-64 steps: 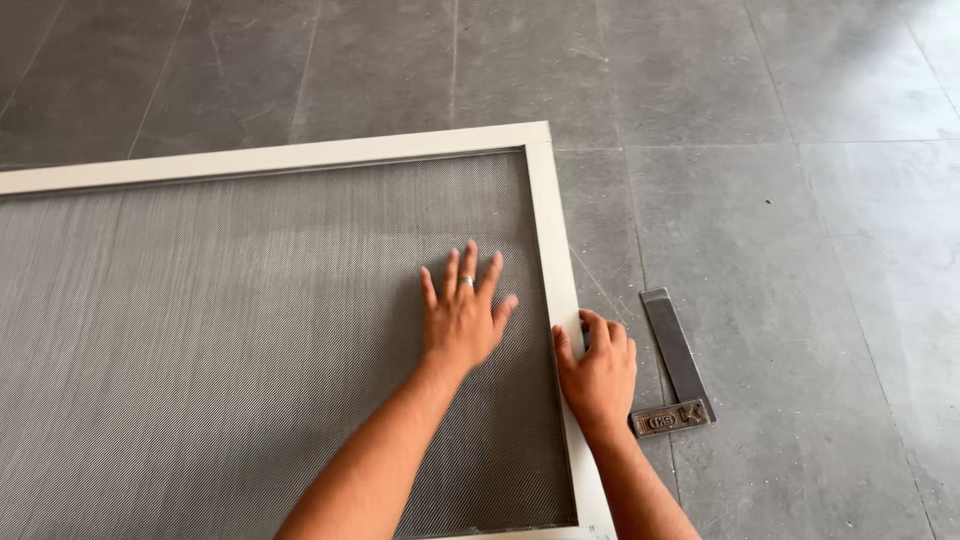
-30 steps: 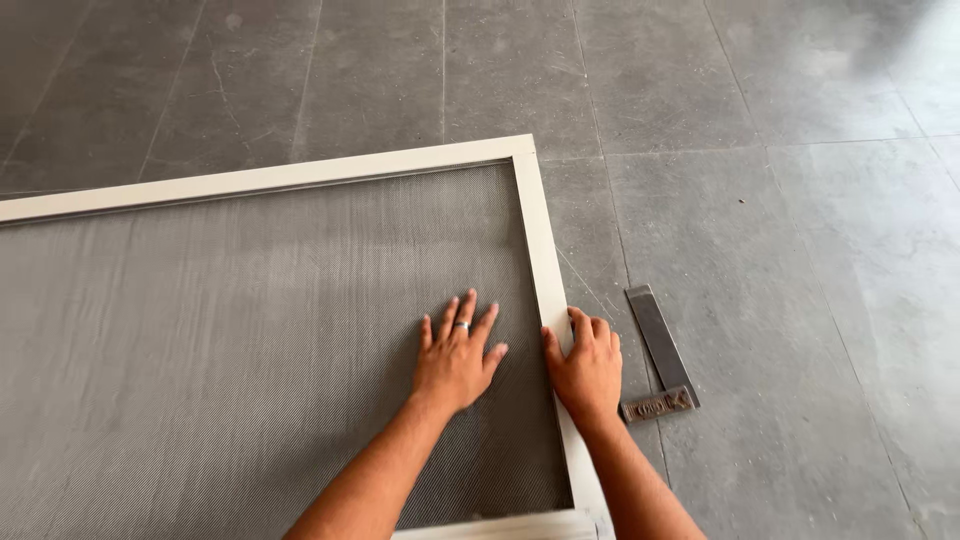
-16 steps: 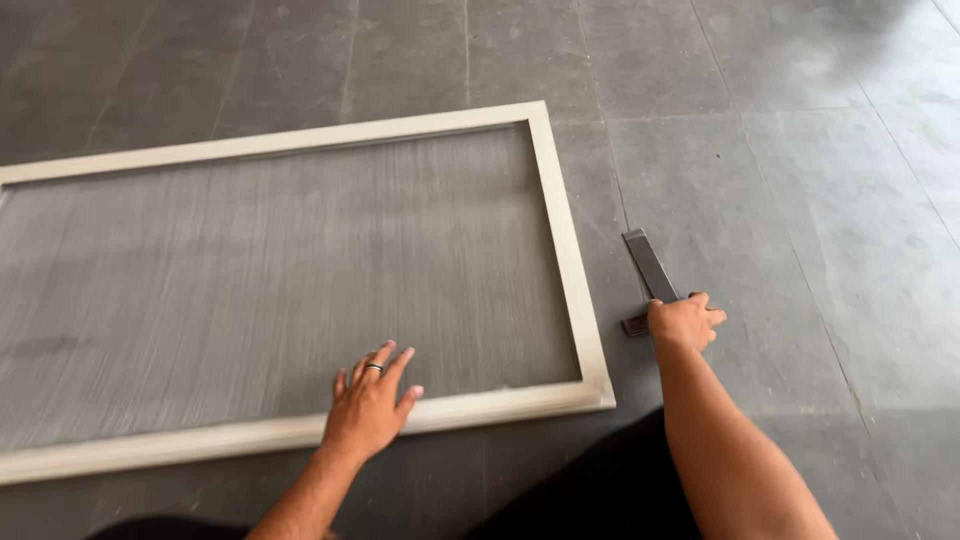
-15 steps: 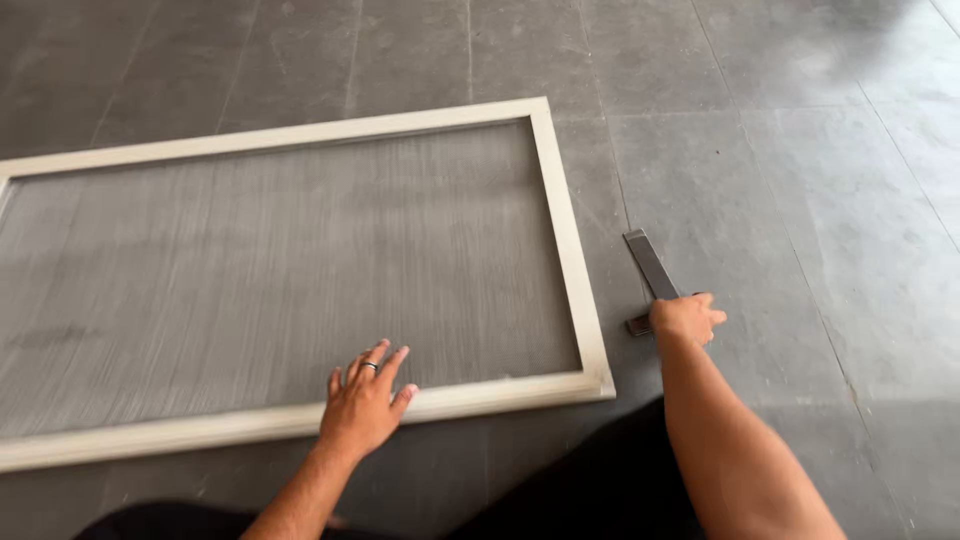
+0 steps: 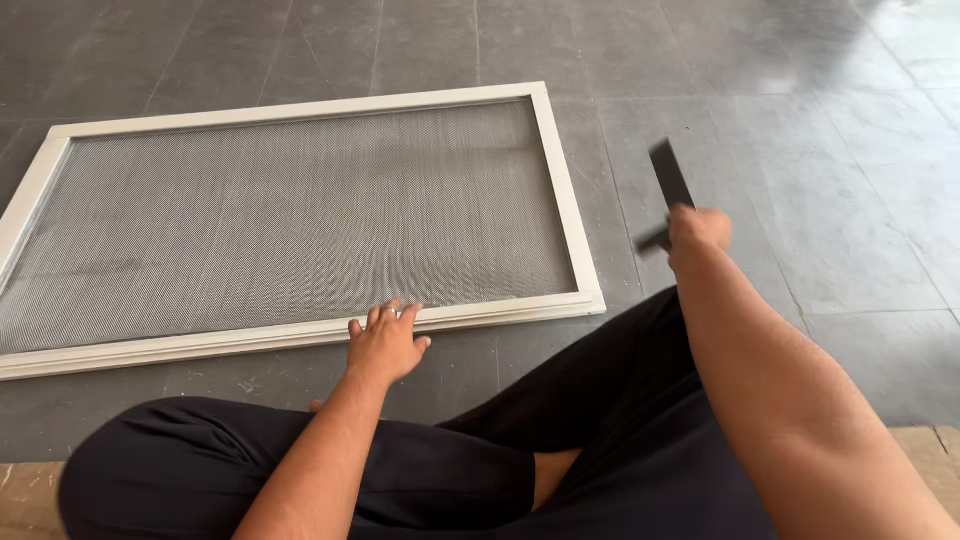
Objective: The person installs a mesh screen into a white rectangular frame by pressing the screen into the frame's groove and using a flat metal tool to secure it. The person works along each side of the frame, flipping the screen over to complete the installation.
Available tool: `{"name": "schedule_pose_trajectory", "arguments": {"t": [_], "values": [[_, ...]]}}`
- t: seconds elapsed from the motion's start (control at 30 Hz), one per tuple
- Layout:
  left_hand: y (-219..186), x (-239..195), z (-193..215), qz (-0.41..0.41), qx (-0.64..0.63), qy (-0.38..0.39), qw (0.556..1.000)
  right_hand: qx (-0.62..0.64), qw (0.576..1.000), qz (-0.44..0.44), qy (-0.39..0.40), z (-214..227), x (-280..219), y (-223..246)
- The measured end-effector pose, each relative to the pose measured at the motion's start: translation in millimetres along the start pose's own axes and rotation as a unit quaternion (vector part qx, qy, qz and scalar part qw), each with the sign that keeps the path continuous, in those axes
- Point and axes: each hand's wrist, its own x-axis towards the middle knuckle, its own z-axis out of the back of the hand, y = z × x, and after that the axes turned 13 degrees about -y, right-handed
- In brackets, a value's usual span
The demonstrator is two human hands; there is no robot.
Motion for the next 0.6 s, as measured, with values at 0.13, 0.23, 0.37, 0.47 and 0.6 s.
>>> {"name": "schedule_pose_trajectory", "arguments": {"t": [0.13, 0.23, 0.37, 0.47, 0.6], "values": [[-8, 7, 22, 0.005, -0.030, -0.015, 0.999, 0.242, 0.958, -0.090, 0.124, 14, -87, 74], [-5, 5, 31, 0.000, -0.060, -0.053, 0.997, 0.252, 0.949, -0.082, 0.173, 17, -161, 116], [7, 3, 30, 0.004, -0.079, -0.105, 0.991, 0.193, 0.952, -0.038, 0.234, -2, -243, 150], [14, 3, 12, -0.006, -0.100, -0.117, 0.988, 0.157, 0.945, 0.046, 0.282, -26, -282, 156], [18, 4, -26, -0.050, -0.078, -0.095, 0.991, 0.048, 0.925, 0.188, 0.325, -46, -307, 142]]}}
